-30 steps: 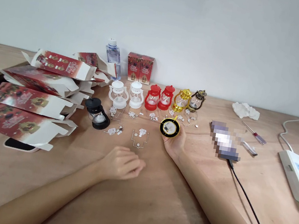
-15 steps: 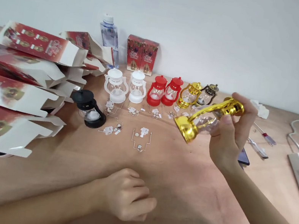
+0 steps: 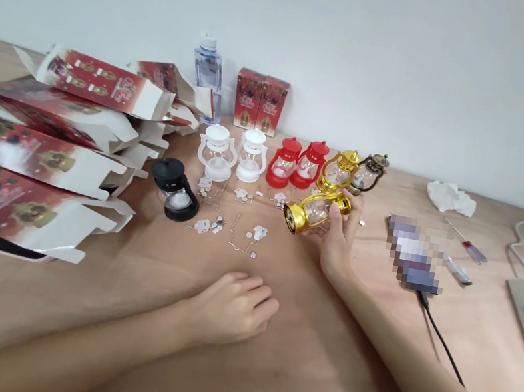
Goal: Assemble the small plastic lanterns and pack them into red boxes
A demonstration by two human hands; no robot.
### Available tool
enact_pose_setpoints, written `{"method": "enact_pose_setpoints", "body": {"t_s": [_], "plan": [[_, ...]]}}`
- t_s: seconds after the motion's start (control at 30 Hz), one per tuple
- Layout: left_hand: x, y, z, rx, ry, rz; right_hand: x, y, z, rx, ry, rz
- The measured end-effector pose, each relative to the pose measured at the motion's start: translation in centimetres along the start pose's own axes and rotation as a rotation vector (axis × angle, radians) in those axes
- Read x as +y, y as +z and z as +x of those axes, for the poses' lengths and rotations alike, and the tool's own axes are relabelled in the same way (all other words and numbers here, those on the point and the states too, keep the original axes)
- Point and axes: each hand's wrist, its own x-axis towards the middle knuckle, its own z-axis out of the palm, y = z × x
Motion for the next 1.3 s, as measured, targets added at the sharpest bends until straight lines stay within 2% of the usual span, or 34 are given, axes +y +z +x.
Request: {"method": "enact_pose_setpoints", "body": {"t_s": [0.17,0.43,0.67,0.77,0.87,1.0,1.17,1.3], "plan": [[0.1,0.0,-0.1,0.045,0.027,0.082,1.1,-0.5,0.0,0.130,0.070,0.142],[0.0,-0.4,-0.1,0.114,0.014,0.147,0.8,-0.3,0.0,0.115,0.068,0.211],[-0.7,-0.2,-0.2,0.049,-0.018,0.221,1.1,-0.5,0.3,0.118,0.102,0.255],[-0.5,-0.1,-0.3,0.032,0.009,0.244,1.2,-0.4,0.3,0.114,0.100,0.265],[-0.6,-0.3,-0.3,0.064,0.079,0.240,1.0,-0.3,0.2,0.117,0.094,0.273],[-2.8,-0.7,0.5,0.107,0.095,0.270,0.9,-0.2,0.2,0.122,0.107,0.292],[-7.4,0.1,2.6,0.014,-0.186,0.346,0.9,-0.3,0.3,0.115,0.112,0.304],[-8.4,0.4,3.1,0.003,-0.249,0.369,0.9,-0.3,0.3,0.119,0.106,0.306]]}}
